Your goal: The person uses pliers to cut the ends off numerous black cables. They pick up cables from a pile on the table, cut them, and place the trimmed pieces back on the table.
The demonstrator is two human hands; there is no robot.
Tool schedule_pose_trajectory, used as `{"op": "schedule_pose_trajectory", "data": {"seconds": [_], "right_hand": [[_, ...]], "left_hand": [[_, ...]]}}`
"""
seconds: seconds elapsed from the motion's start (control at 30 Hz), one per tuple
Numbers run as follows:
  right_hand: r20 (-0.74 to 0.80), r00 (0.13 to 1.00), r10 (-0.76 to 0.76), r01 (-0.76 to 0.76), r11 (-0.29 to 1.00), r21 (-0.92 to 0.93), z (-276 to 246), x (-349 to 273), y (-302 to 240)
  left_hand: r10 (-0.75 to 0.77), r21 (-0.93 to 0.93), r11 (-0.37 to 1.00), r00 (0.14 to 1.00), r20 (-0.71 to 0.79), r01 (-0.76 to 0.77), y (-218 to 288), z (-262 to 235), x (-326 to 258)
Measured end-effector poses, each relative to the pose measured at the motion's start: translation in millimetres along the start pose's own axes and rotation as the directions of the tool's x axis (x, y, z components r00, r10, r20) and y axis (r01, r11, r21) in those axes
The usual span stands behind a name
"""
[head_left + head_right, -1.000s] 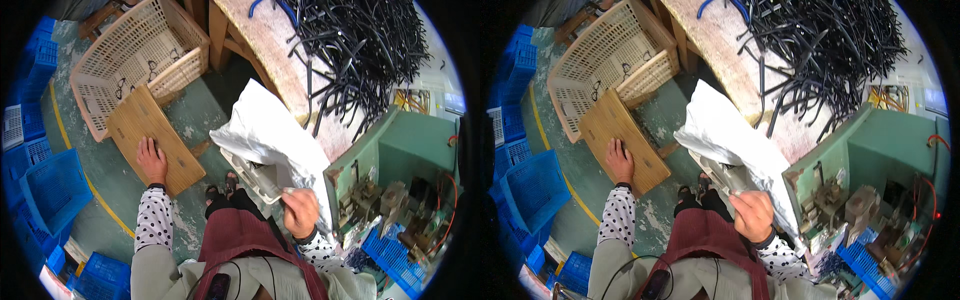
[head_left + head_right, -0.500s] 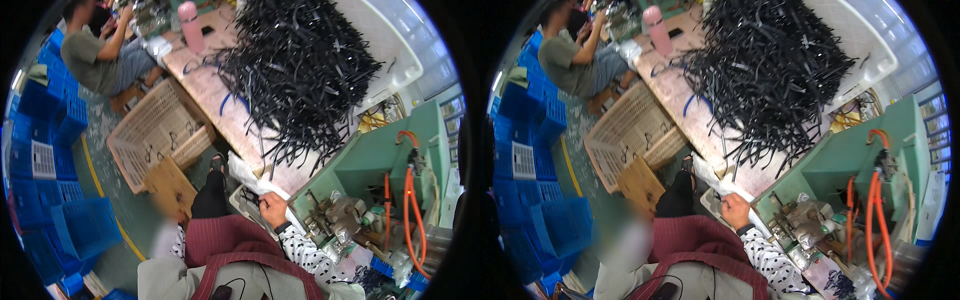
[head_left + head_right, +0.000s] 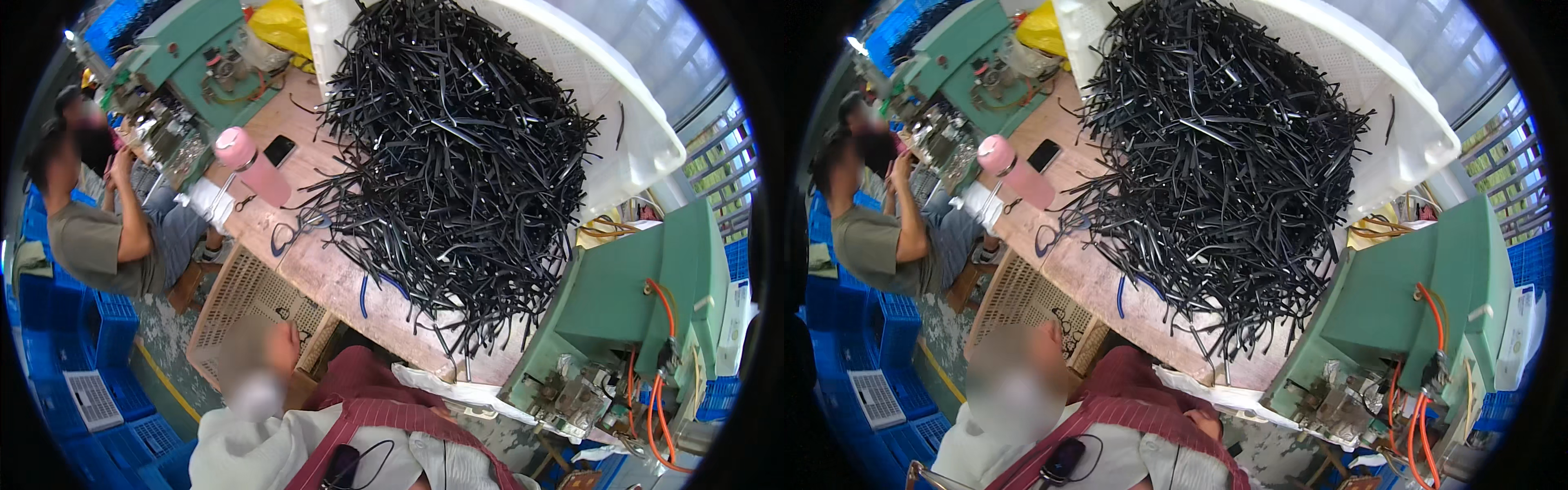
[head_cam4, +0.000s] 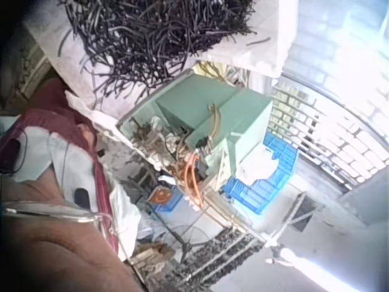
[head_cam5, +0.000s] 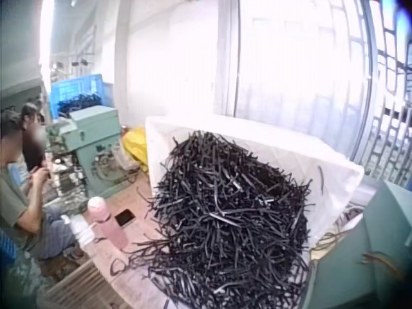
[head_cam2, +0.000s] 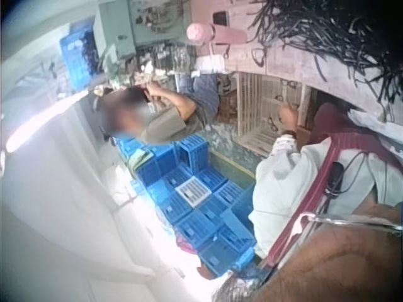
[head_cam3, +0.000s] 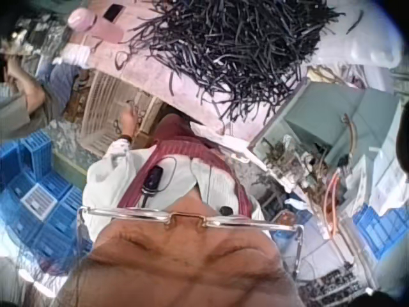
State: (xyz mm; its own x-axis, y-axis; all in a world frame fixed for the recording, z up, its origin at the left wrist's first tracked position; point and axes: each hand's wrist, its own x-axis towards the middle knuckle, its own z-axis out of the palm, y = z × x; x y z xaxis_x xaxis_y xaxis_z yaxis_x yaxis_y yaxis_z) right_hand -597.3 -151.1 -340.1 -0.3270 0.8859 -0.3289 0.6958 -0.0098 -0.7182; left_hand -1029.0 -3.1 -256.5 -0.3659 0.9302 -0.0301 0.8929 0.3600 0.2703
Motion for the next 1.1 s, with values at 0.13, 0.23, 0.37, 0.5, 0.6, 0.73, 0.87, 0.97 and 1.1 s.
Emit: {"op": "schedule_pose_trajectory", "data": {"seconds": [0.13, 0.23, 0.37, 0.5, 0.6, 0.73, 0.87, 0.97, 1.1], "right_hand": [[0.19, 0.897, 0.399, -0.392, 0.917, -0.074, 96, 3, 13], [0.252, 0.803, 0.54, -0.524, 0.841, -0.135, 145, 27, 65], [-0.082, 0.745, 0.662, -0.666, 0.732, -0.141, 162, 69, 87], [-0.293, 0.779, 0.554, -0.607, 0.783, -0.132, 217, 98, 177], [-0.182, 0.723, 0.667, -0.683, 0.729, -0.04, 253, 99, 204], [0.052, 0.594, 0.803, -0.8, 0.596, -0.061, 252, 135, 134], [-0.143, 0.533, 0.834, -0.845, 0.516, -0.139, 244, 132, 125], [-0.003, 0.52, 0.854, -0.854, 0.52, -0.02, 229, 128, 146], [-0.236, 0.647, 0.725, -0.759, 0.643, -0.101, 246, 131, 153]], "left_hand": [[0.489, -0.081, 0.842, 0.817, -0.305, -0.534, 22, -42, 104], [0.756, 0.013, 0.62, 0.593, -0.277, -0.784, 45, -53, 149], [0.94, 0.125, 0.322, 0.302, -0.157, -0.938, 51, -40, 178], [0.931, 0.07, 0.32, 0.3, -0.209, -0.945, 36, -20, 185], [0.924, 0.094, 0.292, 0.256, -0.283, -0.952, 53, -12, 185], [0.925, 0.157, 0.334, 0.291, -0.245, -0.929, 45, -14, 181], [0.929, 0.144, 0.326, 0.289, -0.231, -0.934, 41, -11, 187], [0.932, 0.138, 0.326, 0.294, -0.213, -0.935, 42, -14, 184], [0.93, 0.112, 0.336, 0.312, -0.193, -0.935, 42, -13, 184]]}}
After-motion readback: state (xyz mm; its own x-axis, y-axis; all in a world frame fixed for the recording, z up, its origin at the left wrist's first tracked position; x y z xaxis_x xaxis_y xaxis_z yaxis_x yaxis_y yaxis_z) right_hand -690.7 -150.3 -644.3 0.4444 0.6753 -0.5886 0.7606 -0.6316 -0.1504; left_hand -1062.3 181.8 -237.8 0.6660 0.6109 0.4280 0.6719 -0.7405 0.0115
